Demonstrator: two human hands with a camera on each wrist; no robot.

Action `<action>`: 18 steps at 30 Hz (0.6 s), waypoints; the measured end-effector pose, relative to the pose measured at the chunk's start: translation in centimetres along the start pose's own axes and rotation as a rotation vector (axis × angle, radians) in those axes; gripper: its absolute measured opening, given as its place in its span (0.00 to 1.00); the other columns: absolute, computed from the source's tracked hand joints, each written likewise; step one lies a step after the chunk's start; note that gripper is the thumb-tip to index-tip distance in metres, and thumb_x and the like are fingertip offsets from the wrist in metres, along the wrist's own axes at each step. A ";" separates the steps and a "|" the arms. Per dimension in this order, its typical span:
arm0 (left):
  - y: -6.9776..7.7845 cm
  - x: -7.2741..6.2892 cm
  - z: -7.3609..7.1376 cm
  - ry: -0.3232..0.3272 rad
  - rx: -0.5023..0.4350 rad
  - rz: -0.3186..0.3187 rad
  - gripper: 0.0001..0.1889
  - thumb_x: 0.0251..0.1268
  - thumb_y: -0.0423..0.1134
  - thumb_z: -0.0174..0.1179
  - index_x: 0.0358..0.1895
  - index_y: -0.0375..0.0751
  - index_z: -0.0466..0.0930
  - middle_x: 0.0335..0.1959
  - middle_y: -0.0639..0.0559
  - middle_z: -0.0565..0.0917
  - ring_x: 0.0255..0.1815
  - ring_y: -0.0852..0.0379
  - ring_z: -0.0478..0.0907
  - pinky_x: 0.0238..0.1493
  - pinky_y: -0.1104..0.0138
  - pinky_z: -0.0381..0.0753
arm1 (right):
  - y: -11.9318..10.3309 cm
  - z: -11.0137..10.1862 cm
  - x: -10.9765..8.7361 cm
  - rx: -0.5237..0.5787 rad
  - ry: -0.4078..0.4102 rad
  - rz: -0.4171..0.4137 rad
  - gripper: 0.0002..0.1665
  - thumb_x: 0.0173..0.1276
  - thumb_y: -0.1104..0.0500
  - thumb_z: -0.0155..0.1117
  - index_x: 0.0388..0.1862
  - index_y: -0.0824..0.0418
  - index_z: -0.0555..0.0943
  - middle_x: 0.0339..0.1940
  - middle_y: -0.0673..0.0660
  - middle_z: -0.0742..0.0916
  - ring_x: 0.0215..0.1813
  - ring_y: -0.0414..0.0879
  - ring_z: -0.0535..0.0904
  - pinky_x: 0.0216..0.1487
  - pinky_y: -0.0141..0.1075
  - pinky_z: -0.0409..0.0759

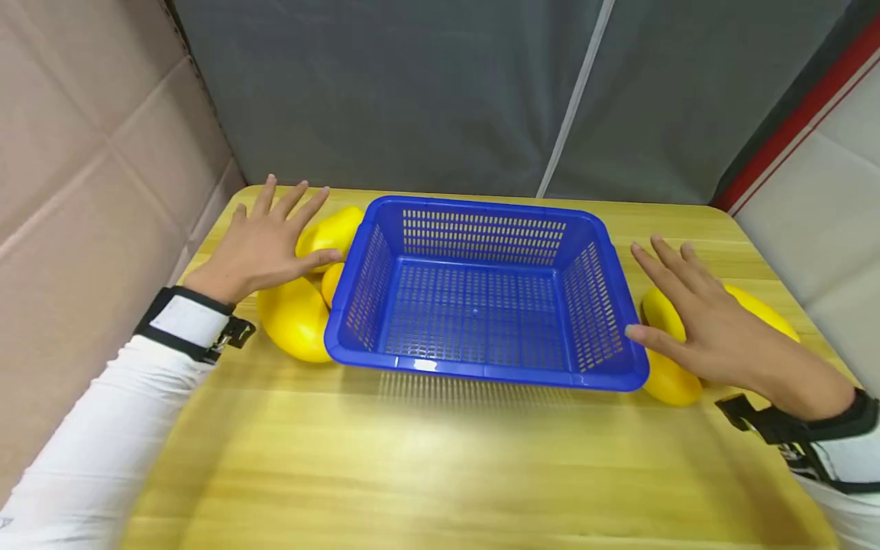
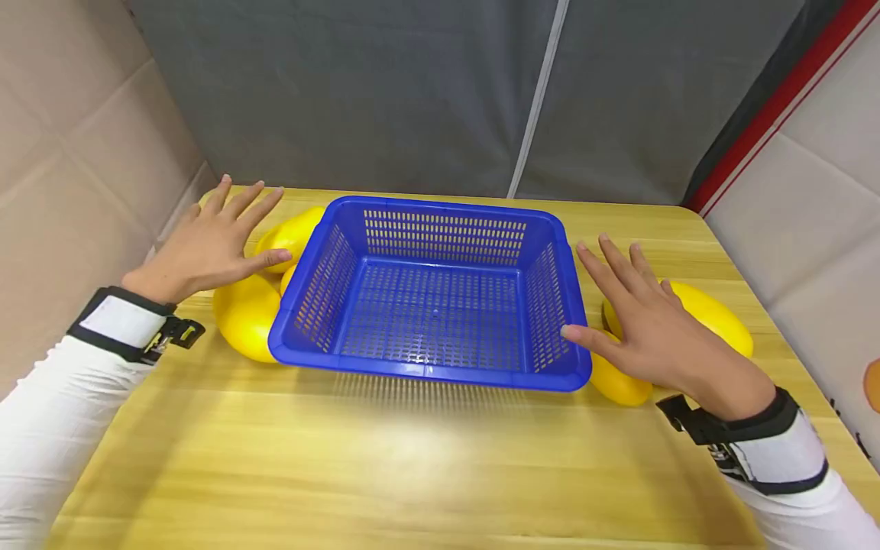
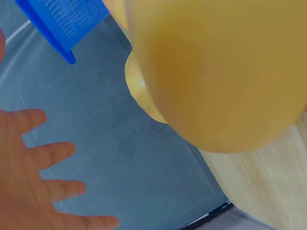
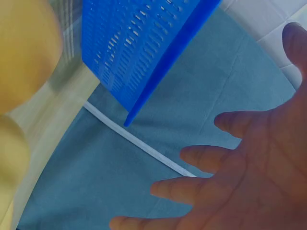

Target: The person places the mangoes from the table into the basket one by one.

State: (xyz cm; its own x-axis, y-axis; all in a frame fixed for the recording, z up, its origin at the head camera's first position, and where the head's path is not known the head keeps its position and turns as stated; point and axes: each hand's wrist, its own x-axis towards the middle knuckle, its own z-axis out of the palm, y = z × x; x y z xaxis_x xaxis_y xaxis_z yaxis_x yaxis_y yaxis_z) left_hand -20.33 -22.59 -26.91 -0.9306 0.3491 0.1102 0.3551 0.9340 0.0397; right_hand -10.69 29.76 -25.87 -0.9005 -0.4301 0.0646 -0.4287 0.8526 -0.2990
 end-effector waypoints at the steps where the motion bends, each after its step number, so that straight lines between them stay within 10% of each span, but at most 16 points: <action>1: 0.0 0.3 -0.1 -0.011 -0.002 -0.004 0.46 0.62 0.73 0.39 0.77 0.53 0.40 0.75 0.36 0.48 0.73 0.30 0.31 0.57 0.27 0.45 | 0.0 0.0 0.1 0.004 -0.010 0.000 0.54 0.67 0.47 0.62 0.78 0.45 0.38 0.78 0.56 0.41 0.74 0.64 0.29 0.60 0.73 0.35; 8: -1.0 2.3 -0.2 -0.067 0.015 -0.016 0.47 0.62 0.73 0.41 0.77 0.46 0.45 0.69 0.31 0.59 0.67 0.28 0.57 0.51 0.33 0.65 | -0.3 0.7 0.8 -0.046 0.005 0.012 0.55 0.64 0.44 0.65 0.79 0.50 0.42 0.71 0.70 0.59 0.68 0.69 0.54 0.54 0.69 0.61; 18: -1.6 4.7 0.0 -0.228 -0.017 -0.106 0.52 0.57 0.76 0.42 0.77 0.44 0.43 0.70 0.28 0.55 0.64 0.27 0.60 0.51 0.35 0.67 | -0.3 1.7 0.6 -0.045 -0.006 0.033 0.55 0.65 0.42 0.63 0.77 0.65 0.45 0.60 0.75 0.69 0.56 0.67 0.64 0.48 0.64 0.68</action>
State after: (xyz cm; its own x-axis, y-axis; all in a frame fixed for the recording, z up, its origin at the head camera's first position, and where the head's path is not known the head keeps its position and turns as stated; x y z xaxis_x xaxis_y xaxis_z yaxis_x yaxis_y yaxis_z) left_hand -25.28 -22.39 -26.48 -0.9580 0.2592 -0.1226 0.2541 0.9656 0.0557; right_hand -10.95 28.80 -27.36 -0.9137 -0.4033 0.0500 -0.4019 0.8786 -0.2580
